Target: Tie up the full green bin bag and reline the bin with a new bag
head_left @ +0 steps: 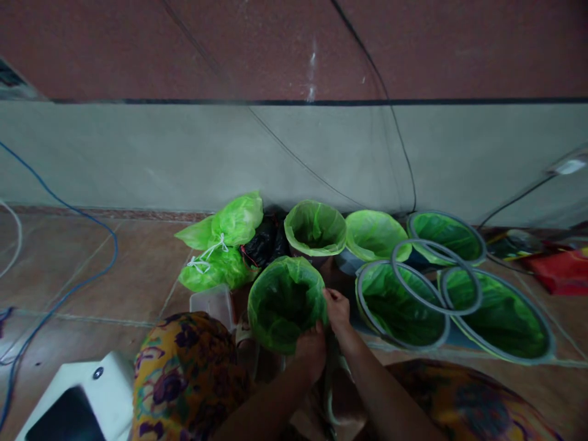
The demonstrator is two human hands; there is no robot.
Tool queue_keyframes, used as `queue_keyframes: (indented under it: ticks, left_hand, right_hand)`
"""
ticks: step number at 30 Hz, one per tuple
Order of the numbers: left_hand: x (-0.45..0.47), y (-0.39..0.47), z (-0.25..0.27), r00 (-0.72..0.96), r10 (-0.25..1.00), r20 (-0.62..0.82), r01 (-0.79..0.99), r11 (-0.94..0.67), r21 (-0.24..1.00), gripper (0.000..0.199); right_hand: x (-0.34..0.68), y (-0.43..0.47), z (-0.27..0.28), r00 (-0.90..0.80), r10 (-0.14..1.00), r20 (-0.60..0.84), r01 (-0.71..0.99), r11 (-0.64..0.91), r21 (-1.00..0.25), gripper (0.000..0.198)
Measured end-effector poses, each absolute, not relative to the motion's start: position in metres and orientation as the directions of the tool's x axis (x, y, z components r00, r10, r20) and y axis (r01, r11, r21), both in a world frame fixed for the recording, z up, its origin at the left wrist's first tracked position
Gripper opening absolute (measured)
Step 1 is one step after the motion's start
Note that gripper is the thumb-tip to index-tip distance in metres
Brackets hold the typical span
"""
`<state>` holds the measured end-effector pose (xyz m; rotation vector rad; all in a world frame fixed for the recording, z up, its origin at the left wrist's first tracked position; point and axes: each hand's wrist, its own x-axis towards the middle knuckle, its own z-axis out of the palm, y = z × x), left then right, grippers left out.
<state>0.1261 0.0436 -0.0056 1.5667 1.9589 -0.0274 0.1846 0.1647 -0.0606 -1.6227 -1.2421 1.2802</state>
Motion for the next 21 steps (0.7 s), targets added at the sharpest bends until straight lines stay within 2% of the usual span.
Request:
queue_keyframes:
  ticks: [2, 4, 7, 9, 11, 13, 15, 19, 21]
  left_hand:
    - [0.120, 0.045, 0.004, -0.072, 0.806, -0.588, 0.854, 0.355, 0.382, 0.054]
    - [0.110, 0.047, 0.011, -0.021, 0.747, -0.665, 0.823, 0.390, 0.413, 0.046]
    - [0.090, 0.054, 0.017, 0.022, 0.728, -0.685, 0.778, 0.418, 0.470, 0.044]
    - [0.075, 0.065, 0.017, -0.018, 0.769, -0.638, 0.723, 0.451, 0.523, 0.055]
    - [0.064, 0.080, 0.014, -0.144, 0.811, -0.568, 0.621, 0.521, 0.586, 0.068]
    - [0.058, 0.097, 0.009, -0.301, 0.773, -0.559, 0.484, 0.628, 0.609, 0.072]
    - [0.057, 0.113, 0.003, -0.387, 0.722, -0.573, 0.392, 0.692, 0.606, 0.072]
    - [0.063, 0.136, -0.014, -0.362, 0.742, -0.565, 0.428, 0.670, 0.606, 0.074]
    - [0.067, 0.144, -0.022, -0.330, 0.728, -0.601, 0.484, 0.677, 0.554, 0.069]
  right_hand:
    - [0.184, 0.164, -0.053, -0.023, 0.976, -0.218, 0.530, -0.172, -0.830, 0.031]
    - [0.181, 0.161, -0.045, -0.060, 0.973, -0.222, 0.757, -0.101, -0.645, 0.028]
    - [0.173, 0.156, -0.037, -0.040, 0.957, -0.286, 0.911, -0.083, -0.404, 0.027]
    - [0.169, 0.156, -0.035, -0.028, 0.945, -0.326, 0.935, -0.091, -0.343, 0.025]
    - [0.167, 0.156, -0.034, -0.030, 0.935, -0.353, 0.934, -0.099, -0.343, 0.026]
    - [0.168, 0.156, -0.035, -0.048, 0.930, -0.363, 0.922, -0.098, -0.375, 0.027]
    - [0.171, 0.155, -0.036, -0.072, 0.926, -0.370, 0.899, -0.100, -0.426, 0.031]
    - [0.181, 0.152, -0.039, -0.017, 0.955, -0.297, 0.789, -0.169, -0.591, 0.068]
    - [0.187, 0.157, -0.038, 0.026, 0.971, -0.239, 0.667, -0.195, -0.719, 0.067]
